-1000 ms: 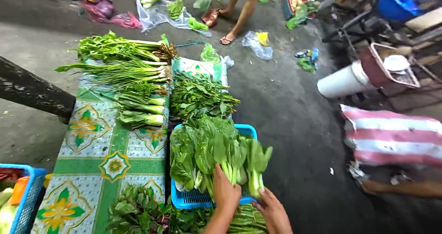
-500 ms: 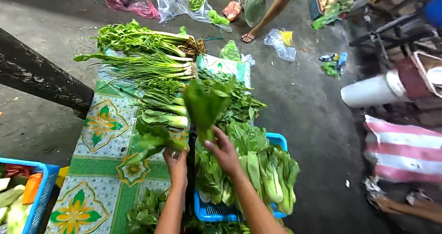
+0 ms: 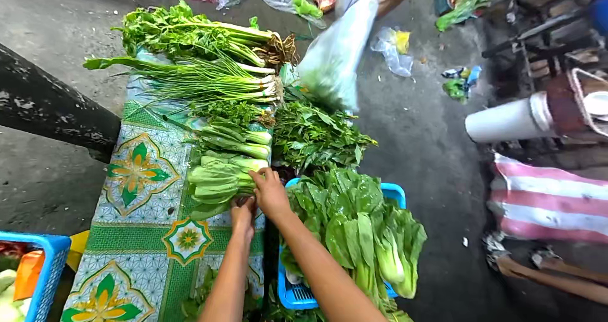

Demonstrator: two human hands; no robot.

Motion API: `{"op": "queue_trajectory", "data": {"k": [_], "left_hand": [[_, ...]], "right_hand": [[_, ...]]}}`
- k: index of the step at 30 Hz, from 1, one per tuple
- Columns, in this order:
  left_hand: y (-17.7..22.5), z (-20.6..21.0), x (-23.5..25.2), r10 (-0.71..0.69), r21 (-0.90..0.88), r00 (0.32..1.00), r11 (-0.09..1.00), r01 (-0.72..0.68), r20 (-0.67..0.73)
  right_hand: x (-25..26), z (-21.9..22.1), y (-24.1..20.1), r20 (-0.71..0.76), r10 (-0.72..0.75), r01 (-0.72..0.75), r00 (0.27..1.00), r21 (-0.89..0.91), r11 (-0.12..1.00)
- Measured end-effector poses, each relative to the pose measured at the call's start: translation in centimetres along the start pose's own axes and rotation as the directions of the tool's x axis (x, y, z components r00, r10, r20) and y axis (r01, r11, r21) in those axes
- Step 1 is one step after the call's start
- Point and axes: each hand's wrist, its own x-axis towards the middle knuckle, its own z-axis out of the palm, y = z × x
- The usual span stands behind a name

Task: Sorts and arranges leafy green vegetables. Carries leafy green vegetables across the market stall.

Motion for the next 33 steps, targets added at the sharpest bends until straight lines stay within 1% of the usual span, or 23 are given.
{"op": "queue_trajectory", "data": {"k": [3,6,8,10,12,13,15,18,21,22,23,24,25,26,27,28,29,30,31,32,33], "left_hand": [[0.4,-0.2,0.1,0.018,0.089,0.996,0.996,-0.026,0.09],[0.8,-1.1,0.8,-0.002,0.347,0.992,0.937,-0.042,0.125],[1.2,-1.5,1.0,-0.038,0.469,0.994,0.883,-0.017,0.106],[1.6,-1.5,0.7,-0.079,0.498,0.994,0.867,0.03,0.076],[1.7,-1.5,-0.1,-0.1,0.48,0.993,0.876,0.059,0.061],[1.7,-1.6,-0.7,-0.099,0.462,0.993,0.885,0.062,0.057],[1.6,-1.8,-2.1,-0.098,0.45,0.994,0.89,0.066,0.048],[0.6,-3.0,-4.0,-0.104,0.463,0.993,0.884,0.07,0.049],[-0.9,-5.2,-7.3,-0.114,0.498,0.992,0.864,0.071,0.056],[-1.7,-6.0,-8.8,-0.106,0.514,0.993,0.855,0.067,0.048],[-2.6,-6.8,-10.4,-0.098,0.525,0.994,0.849,0.063,0.04],[-3.6,-7.3,-11.9,-0.088,0.529,0.996,0.846,0.058,0.032],[-4.9,-7.7,-13.4,-0.068,0.538,0.997,0.842,0.042,0.028],[-6.2,-7.9,-14.9,-0.039,0.559,0.999,0.829,0.013,0.034],[-7.7,-7.8,-16.2,-0.001,0.594,0.998,0.804,-0.035,0.06],[-9.2,-7.3,-17.6,0.031,0.642,0.993,0.761,-0.095,0.11],[-10.6,-6.3,-18.7,0.056,0.69,0.983,0.705,-0.164,0.176],[-12.1,-4.8,-19.8,0.071,0.729,0.967,0.644,-0.231,0.243],[-13.4,-2.9,-20.8,0.08,0.764,0.949,0.575,-0.294,0.305],[-14.5,-0.7,-21.9,0.084,0.791,0.931,0.504,-0.346,0.354],[-15.6,1.6,-23.0,0.088,0.811,0.916,0.438,-0.388,0.391]], "right_hand": [[-0.5,-0.2,-0.6,-0.073,-0.005,0.003,0.997,-0.018,1.0],[-0.2,0.0,-0.7,-0.067,-0.001,-0.003,0.998,-0.066,0.998],[-0.1,0.4,-0.7,-0.038,0.007,-0.011,0.999,-0.098,0.995],[-0.7,0.5,-0.6,-0.032,0.014,-0.018,0.999,-0.109,0.994],[-2.1,0.2,-0.6,-0.054,0.021,-0.024,0.998,-0.054,0.998],[-3.3,0.0,-0.6,-0.087,0.012,-0.012,0.996,-0.005,1.0],[-6.6,-0.3,-0.4,-0.198,-0.017,0.041,0.98,0.117,0.992],[-13.8,0.3,0.6,-0.358,-0.074,0.178,0.931,0.267,0.947],[-21.8,2.1,3.2,-0.45,-0.16,0.315,0.879,0.295,0.902],[-24.2,2.8,4.6,-0.487,-0.142,0.31,0.862,0.283,0.908],[-26.4,3.4,6.1,-0.511,-0.067,0.248,0.857,0.295,0.923],[-28.4,3.8,7.7,-0.52,0.065,0.14,0.852,0.345,0.928],[-30.1,3.8,9.5,-0.507,0.231,0.013,0.83,0.432,0.902],[-31.3,3.6,11.4,-0.477,0.397,-0.101,0.784,0.533,0.84],[-32.1,3.4,13.4,-0.477,0.526,-0.169,0.704,0.608,0.776],[-32.5,3.0,15.2,-0.488,0.619,-0.204,0.615,0.66,0.723],[-32.6,2.5,16.9,-0.502,0.678,-0.225,0.537,0.689,0.689],[-32.3,1.7,18.4,-0.506,0.71,-0.256,0.49,0.695,0.672],[-31.9,0.7,19.6,-0.489,0.723,-0.308,0.488,0.679,0.667],[-31.3,-0.2,20.4,-0.459,0.724,-0.38,0.514,0.635,0.673],[-30.6,-1.0,21.1,-0.411,0.719,-0.461,0.56,0.567,0.683]]}}
